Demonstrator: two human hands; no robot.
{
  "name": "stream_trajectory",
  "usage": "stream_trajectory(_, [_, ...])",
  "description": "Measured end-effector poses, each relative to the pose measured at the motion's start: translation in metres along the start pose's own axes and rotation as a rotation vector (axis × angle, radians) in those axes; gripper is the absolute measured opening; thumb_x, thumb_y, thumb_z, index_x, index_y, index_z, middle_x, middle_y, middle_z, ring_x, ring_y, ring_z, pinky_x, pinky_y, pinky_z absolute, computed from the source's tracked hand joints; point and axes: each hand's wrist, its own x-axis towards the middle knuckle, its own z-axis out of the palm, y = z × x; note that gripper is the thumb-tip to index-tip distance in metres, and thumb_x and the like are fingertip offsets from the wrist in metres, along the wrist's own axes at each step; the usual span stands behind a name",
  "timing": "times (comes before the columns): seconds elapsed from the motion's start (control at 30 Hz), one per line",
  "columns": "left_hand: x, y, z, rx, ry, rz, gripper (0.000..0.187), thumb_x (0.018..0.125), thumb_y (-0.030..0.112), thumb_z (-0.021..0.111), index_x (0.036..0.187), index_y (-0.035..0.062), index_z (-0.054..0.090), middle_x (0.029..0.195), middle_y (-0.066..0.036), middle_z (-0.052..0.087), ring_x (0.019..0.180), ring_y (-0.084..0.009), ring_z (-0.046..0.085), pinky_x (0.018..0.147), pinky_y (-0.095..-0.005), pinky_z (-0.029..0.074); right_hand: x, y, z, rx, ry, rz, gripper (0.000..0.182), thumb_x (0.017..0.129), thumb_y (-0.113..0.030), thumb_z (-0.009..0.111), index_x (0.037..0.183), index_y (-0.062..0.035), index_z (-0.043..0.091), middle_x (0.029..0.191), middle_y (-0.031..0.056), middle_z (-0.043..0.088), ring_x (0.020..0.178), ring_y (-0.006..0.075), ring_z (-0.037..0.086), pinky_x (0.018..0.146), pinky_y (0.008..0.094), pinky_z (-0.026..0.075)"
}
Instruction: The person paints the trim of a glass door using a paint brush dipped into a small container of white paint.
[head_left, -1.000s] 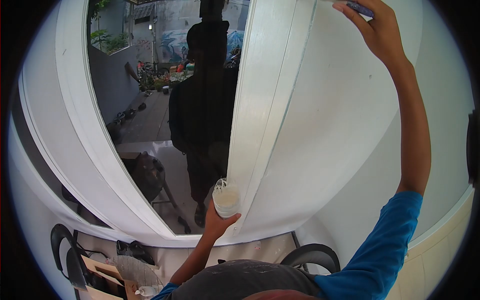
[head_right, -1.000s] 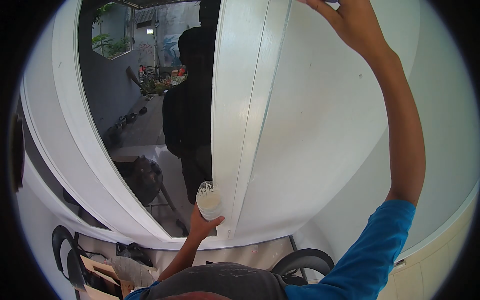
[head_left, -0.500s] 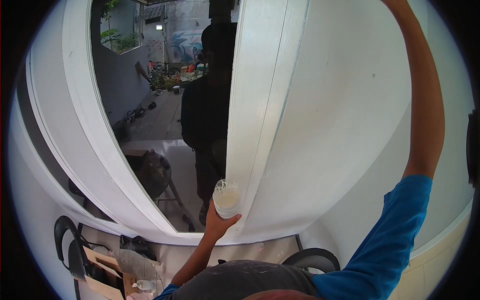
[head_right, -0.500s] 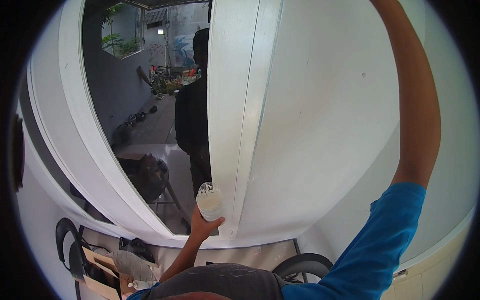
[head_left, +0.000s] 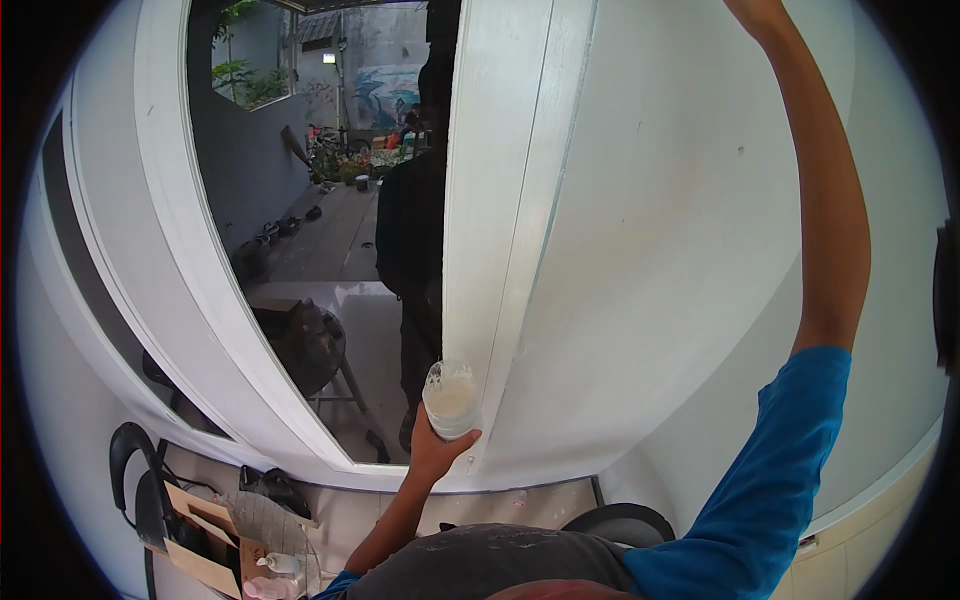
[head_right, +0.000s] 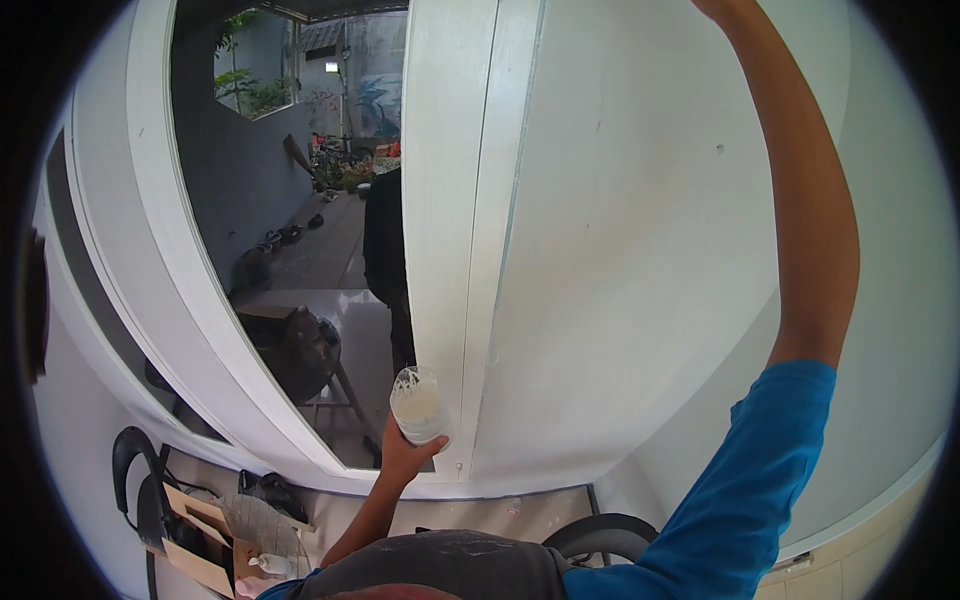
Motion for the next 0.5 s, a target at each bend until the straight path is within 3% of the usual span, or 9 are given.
stream_trajectory(0.17, [-0.007,0.002,0.008,-0.026,0.016,0.0,0.086,0.071,0.023,0.093,0.139,0.0012,0.046,0.126,-0.015,0.064,0.115,-0.025,0.064,0.1,-0.0387,0.051,0.001,0.012,0.002,0.043,0.318,-0.131,0.021,0.102,-0.021,0.068,0.105,-0.0014,0.073,0.09,0.0067,0.071,0.082,0.0147,0.067,0.08,0.0299,0.059])
stream_trajectory(0.3, [-0.012,0.002,0.011,0.003,0.027,-0.026,0.086,0.071,0.022,0.093,0.139,0.0011,0.045,0.126,-0.015,0.064,0.115,-0.0251,0.064,0.1,-0.0388,0.051,-0.05,0.024,0.033,-0.08,0.198,-0.259,0.014,0.1,-0.014,0.07,0.104,-0.0006,0.074,0.088,0.0059,0.069,0.081,0.0114,0.064,0.077,0.0287,0.057])
stream_trajectory(0.4, [-0.016,0.012,0.015,0.024,0.034,-0.034,0.085,0.071,0.022,0.093,0.139,0.0011,0.045,0.126,-0.015,0.064,0.115,-0.0253,0.064,0.1,-0.0389,0.051,-0.082,0.021,0.046,-0.101,0.151,-0.204,0.016,0.099,-0.016,0.071,0.104,-0.0003,0.073,0.086,0.0062,0.07,0.08,0.0117,0.065,0.075,0.0291,0.057])
stream_trajectory(0.5, [-0.018,0.009,0.02,-0.004,0.036,-0.015,0.085,0.072,0.023,0.093,0.139,0.0009,0.045,0.126,-0.015,0.064,0.115,-0.0258,0.064,0.1,-0.0391,0.051,-0.086,0.023,0.04,0.09,0.036,-0.062,0.019,0.1,-0.019,0.071,0.104,-0.0003,0.074,0.089,0.0076,0.071,0.081,0.0138,0.067,0.075,0.0305,0.059])
